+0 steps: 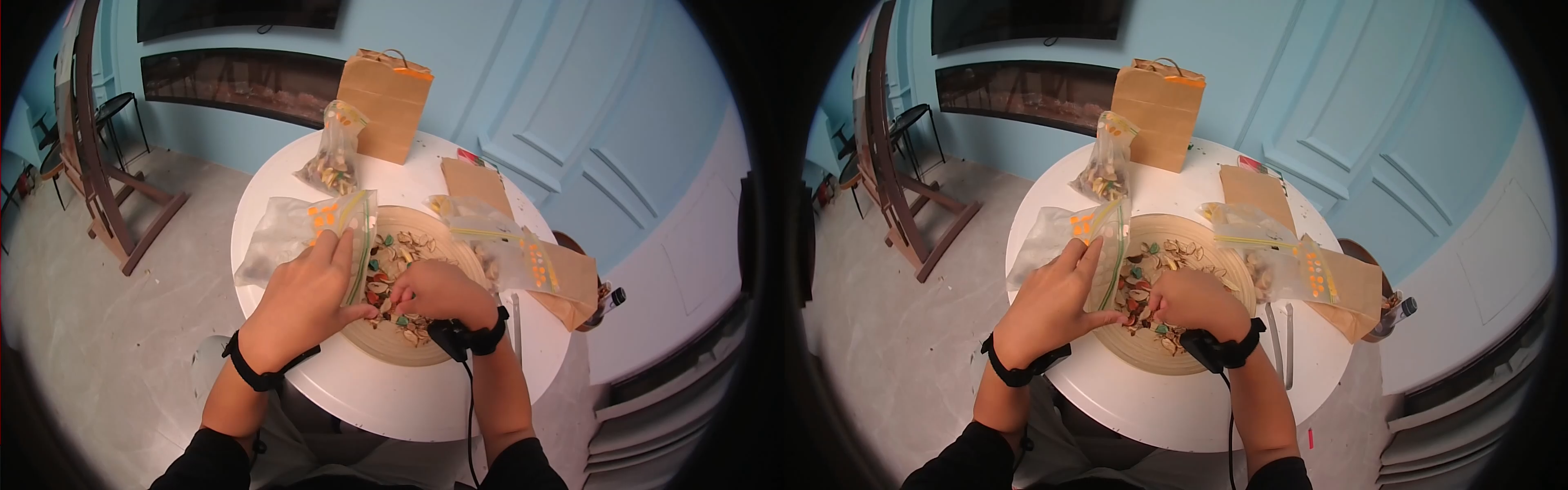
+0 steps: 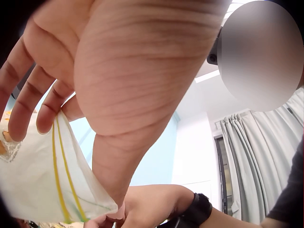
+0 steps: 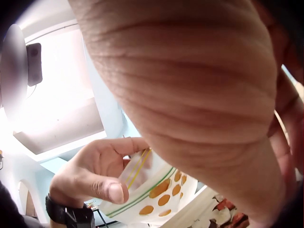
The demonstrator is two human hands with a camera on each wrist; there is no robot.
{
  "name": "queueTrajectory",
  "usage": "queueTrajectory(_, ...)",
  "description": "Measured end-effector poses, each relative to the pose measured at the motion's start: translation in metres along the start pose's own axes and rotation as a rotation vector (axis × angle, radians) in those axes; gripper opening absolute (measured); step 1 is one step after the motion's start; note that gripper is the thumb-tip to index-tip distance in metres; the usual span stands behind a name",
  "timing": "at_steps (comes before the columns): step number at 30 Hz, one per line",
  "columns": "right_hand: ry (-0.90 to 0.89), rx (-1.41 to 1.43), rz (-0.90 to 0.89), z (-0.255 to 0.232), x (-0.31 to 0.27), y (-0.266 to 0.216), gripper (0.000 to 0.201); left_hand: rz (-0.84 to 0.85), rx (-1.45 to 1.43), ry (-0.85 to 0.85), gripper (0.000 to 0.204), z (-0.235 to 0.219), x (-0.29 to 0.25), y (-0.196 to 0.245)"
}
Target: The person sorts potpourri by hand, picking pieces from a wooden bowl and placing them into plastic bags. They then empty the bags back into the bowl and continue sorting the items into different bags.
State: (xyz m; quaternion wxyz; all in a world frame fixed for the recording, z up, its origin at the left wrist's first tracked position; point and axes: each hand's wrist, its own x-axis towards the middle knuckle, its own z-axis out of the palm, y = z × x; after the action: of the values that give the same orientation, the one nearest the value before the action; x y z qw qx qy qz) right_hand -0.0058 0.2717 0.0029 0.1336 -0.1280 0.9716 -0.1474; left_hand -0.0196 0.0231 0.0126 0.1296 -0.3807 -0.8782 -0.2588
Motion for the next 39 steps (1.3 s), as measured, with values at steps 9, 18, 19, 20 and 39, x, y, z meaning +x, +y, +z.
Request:
queueTrajectory(9, 0.091, 0.010, 0.033, 0.005, 0.002, 0.001, 0.025, -0.005, -0.007, -0.014, 0.102, -0.001, 0.001, 0.000)
queueTrajectory(18, 0.404, 0.480, 0.006, -0.026, -0.013, -0.040, 0.028, -0.003, -0.017, -0.038, 0.097, -0.004, 0.003, 0.008)
queueTrajectory(19, 0.391, 0.486, -0.034, -0.023, -0.011, -0.043, 0.028, -0.002, -0.016, -0.030, 0.098, -0.004, 0.002, 0.008)
queueTrajectory(20, 0.379, 0.493, -0.073, -0.018, -0.008, -0.045, 0.028, -0.003, -0.020, -0.027, 0.098, -0.004, 0.002, 0.009)
queueTrajectory(39, 0.024, -0.135, 0.308, -0.030, -0.019, 0.019, 0.014, 0.003, -0.002, -0.013, 0.095, -0.008, -0.001, 0.004)
